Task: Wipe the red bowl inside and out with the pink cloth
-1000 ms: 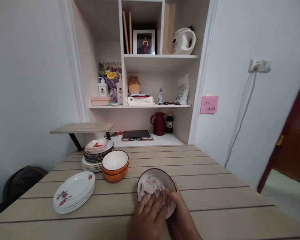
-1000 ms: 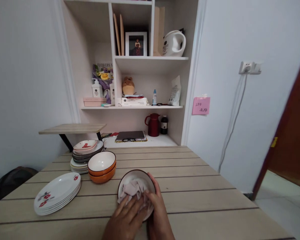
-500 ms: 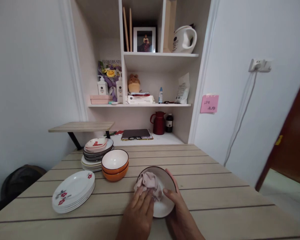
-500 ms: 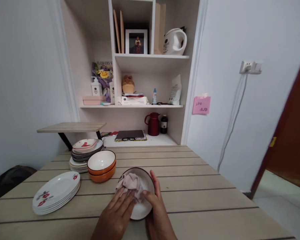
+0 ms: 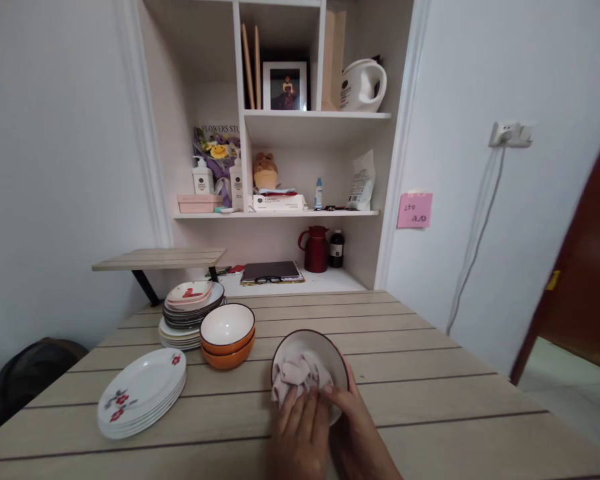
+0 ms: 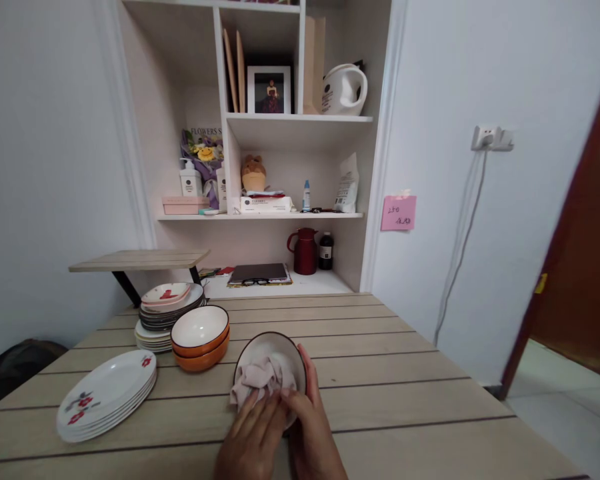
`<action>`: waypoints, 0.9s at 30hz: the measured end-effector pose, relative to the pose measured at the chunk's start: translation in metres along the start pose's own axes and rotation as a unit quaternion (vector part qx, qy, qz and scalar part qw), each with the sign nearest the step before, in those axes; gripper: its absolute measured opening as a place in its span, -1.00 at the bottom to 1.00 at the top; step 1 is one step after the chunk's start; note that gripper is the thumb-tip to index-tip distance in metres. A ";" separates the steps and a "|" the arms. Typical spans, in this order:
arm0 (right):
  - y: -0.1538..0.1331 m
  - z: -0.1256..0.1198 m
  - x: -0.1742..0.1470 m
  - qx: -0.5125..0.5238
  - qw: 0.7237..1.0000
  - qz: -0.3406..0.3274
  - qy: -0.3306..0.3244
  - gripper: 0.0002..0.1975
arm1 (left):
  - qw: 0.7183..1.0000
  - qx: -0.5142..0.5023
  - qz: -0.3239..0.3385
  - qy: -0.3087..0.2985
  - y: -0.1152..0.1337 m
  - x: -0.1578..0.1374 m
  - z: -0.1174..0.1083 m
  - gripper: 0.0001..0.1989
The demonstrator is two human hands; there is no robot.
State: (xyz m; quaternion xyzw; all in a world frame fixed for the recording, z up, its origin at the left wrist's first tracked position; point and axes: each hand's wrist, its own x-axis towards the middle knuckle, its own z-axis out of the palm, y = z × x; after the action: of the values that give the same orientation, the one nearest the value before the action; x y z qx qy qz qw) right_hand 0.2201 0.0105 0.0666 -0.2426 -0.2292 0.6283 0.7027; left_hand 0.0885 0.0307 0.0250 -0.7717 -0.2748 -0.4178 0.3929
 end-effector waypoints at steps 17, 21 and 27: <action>0.004 -0.007 0.010 0.037 0.995 0.025 0.093 -0.66 | 0.987 0.018 -0.122 -0.101 0.012 -0.003 -0.008 -0.67; 0.005 -0.008 0.010 0.027 0.997 0.018 0.067 -0.59 | 0.987 0.031 -0.148 -0.063 0.013 0.011 -0.003 -0.47; 0.010 -0.010 0.009 -0.003 0.999 0.012 0.037 -0.29 | 0.988 0.017 -0.085 -0.125 0.010 0.020 0.003 -0.33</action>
State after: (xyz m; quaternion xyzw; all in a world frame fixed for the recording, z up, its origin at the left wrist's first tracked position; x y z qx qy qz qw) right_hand 0.2201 0.0203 0.0528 -0.2707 -0.2023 0.6264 0.7024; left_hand 0.1076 0.0295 0.0375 -0.7847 -0.3939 -0.3451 0.3317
